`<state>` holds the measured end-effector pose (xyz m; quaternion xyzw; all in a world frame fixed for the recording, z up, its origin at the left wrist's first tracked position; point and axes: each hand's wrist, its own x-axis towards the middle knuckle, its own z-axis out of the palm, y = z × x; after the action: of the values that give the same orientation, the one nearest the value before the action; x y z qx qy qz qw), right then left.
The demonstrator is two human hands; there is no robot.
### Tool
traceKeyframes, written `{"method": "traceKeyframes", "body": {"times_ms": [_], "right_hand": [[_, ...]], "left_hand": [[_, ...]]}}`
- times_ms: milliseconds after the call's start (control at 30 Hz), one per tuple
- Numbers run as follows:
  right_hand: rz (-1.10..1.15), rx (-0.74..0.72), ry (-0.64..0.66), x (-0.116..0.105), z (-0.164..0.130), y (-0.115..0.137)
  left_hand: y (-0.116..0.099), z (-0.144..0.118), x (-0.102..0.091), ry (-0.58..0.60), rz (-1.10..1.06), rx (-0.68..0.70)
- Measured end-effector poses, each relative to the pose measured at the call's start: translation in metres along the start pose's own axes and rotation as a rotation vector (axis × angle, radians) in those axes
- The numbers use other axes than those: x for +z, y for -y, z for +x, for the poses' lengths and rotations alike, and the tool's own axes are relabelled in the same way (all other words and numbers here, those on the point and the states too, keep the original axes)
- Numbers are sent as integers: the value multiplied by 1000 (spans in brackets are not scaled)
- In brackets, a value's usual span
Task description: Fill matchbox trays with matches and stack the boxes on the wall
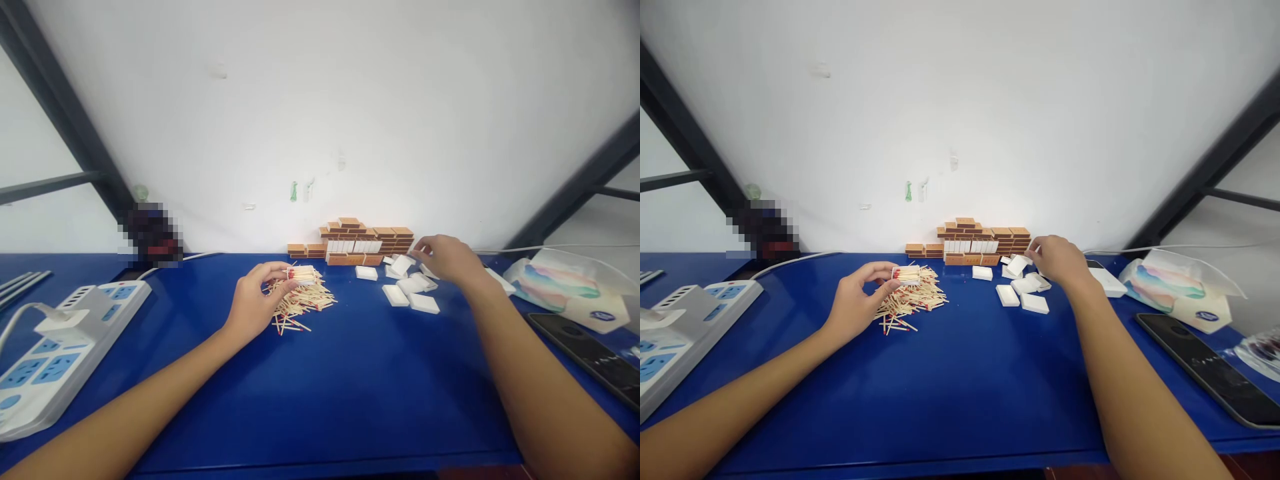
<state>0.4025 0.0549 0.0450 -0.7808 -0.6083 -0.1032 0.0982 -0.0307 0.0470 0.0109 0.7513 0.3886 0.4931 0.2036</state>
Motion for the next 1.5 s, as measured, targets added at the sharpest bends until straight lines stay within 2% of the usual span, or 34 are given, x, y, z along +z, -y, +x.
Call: {"method": "traceKeyframes", "body": {"times_ms": [133,400,567,667,933,1200,1500], "right_hand": [[3,44,71,5,0,-2],[-24,69,103,15,-7,30],[34,105,58,23,-5,30],[86,153,80,26,-2,24],[102,219,-33,18,-2,27],[62,143,-110,5,-13,44],[83,-38,-136,-8,-28,76]], "left_hand": [[1,1,1,13,5,16],[3,0,1,34,5,6],[1,-1,1,43,-11,14],[0,-1,1,46,-16,6],[-1,-2,2,42,-17,-7],[-2,1,0,12,4,-6],[4,6,-1,-18,40,-49]]}}
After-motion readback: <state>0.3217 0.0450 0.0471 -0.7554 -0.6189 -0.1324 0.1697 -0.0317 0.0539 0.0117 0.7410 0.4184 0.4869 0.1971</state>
